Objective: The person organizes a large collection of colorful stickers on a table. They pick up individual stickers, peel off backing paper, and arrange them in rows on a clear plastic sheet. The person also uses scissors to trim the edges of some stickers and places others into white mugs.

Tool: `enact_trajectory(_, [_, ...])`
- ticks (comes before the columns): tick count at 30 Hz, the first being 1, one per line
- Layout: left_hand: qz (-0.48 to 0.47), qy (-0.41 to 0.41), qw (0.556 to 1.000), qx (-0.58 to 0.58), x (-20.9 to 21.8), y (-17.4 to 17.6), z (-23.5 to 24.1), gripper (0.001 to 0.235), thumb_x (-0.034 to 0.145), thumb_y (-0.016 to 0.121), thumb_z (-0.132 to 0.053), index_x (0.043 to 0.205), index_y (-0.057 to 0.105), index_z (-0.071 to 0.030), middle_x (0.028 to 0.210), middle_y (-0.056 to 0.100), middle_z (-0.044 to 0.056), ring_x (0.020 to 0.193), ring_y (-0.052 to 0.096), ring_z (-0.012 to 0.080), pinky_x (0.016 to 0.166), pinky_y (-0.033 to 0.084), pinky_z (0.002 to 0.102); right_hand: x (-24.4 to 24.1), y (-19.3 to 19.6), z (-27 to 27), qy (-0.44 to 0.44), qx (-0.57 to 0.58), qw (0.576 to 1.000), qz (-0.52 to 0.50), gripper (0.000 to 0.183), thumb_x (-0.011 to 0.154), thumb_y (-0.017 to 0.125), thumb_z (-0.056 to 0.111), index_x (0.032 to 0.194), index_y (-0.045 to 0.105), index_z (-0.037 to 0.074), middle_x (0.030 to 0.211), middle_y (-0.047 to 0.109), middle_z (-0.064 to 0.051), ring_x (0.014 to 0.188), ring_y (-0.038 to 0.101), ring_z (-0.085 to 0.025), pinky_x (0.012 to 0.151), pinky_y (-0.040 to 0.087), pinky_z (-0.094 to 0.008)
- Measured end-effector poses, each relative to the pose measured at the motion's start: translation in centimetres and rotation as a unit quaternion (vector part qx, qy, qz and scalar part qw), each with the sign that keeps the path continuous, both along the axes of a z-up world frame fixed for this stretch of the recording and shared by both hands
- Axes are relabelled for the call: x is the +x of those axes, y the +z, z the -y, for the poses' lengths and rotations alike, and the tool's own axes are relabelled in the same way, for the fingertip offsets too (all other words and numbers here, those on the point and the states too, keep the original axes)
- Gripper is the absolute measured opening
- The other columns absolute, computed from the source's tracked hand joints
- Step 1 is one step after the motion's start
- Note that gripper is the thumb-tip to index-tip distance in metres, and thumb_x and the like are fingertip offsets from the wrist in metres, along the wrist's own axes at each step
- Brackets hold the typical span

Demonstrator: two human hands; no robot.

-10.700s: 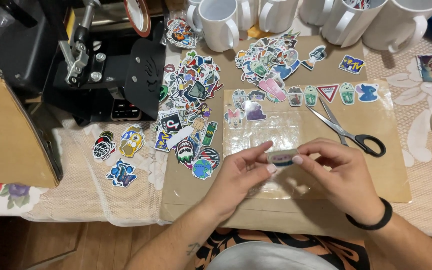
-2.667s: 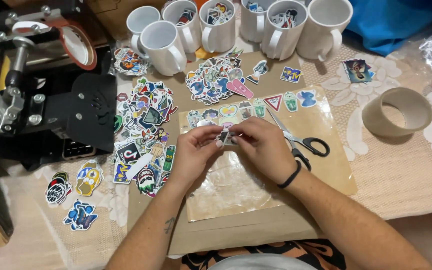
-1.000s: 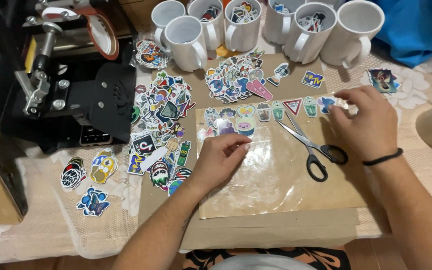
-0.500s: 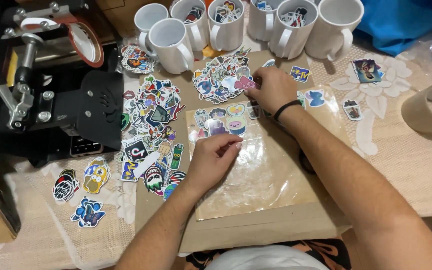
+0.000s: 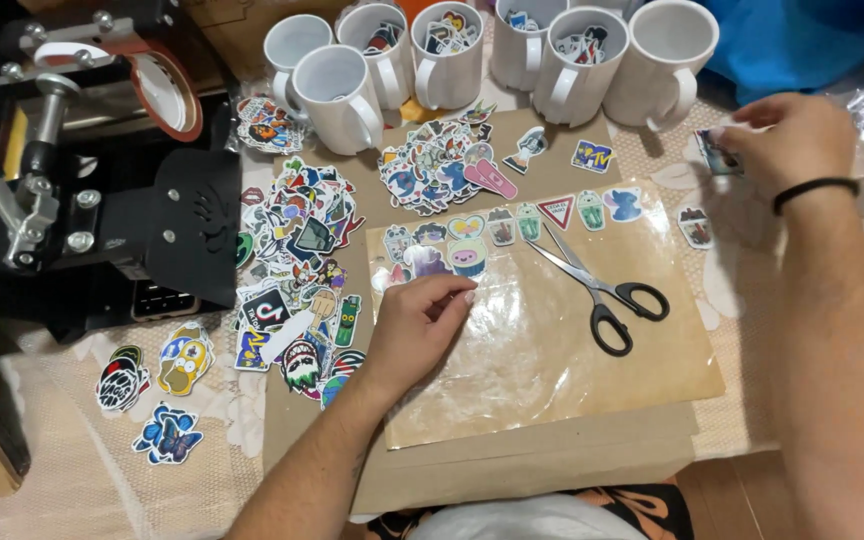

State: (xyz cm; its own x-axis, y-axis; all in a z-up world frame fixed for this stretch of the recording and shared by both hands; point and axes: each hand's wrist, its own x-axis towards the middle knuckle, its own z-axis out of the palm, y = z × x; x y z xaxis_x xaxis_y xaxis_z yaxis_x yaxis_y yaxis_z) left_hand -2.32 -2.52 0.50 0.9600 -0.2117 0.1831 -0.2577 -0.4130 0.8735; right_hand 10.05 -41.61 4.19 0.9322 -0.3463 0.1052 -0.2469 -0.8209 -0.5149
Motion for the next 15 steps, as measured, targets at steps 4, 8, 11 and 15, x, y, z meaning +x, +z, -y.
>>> enact_trajectory(4, [0.060,-0.028,0.998,0.017,-0.4,-0.1,0.0,0.015,0.092,0.067,-0.015,0.100,0.077,-0.008,0.093,0.079,0.005,0.076,0.071,0.0157,0.070,0.056,0.028,2.2,-0.4,4.2,-0.072,-0.067,0.980,-0.175,0.076,0.082,0.086,0.060,0.128,0.068,0.002,0.124,0.066,-0.022,0.107,0.061,-0.043,0.083,0.050,-0.056])
enact_trajectory(8, [0.071,-0.017,0.997,0.026,0.2,0.1,-0.2,0.016,0.091,0.066,-0.015,0.100,0.077,-0.007,0.095,0.079,0.005,0.082,0.074,0.0171,0.074,0.057,0.029,5.3,-1.7,5.8,-0.031,-0.117,0.959,-0.257,0.064,0.075,0.086,0.056,0.059,0.041,0.012,0.057,0.040,-0.012,0.056,0.032,-0.029,0.053,0.020,-0.043])
enact_trajectory(11, [0.076,-0.018,0.997,0.029,0.1,-0.1,-0.2,0.016,0.091,0.067,-0.016,0.100,0.077,-0.007,0.095,0.079,0.005,0.082,0.074,0.0172,0.074,0.057,0.029,6.0,-1.3,5.0,-0.035,-0.108,0.945,-0.306,0.059,0.075,0.089,0.055,0.066,0.054,0.008,0.069,0.060,-0.017,0.065,0.049,-0.034,0.056,0.034,-0.047])
enact_trajectory(15, [0.064,-0.014,0.997,0.029,0.1,0.0,-0.3,0.017,0.091,0.066,-0.017,0.101,0.077,-0.008,0.095,0.079,0.005,0.081,0.073,0.0163,0.073,0.056,0.028,5.2,0.8,2.7,-0.068,-0.017,0.946,-0.316,0.059,0.079,0.090,0.039,0.116,0.068,-0.002,0.118,0.069,-0.019,0.099,0.065,-0.039,0.075,0.053,-0.050])
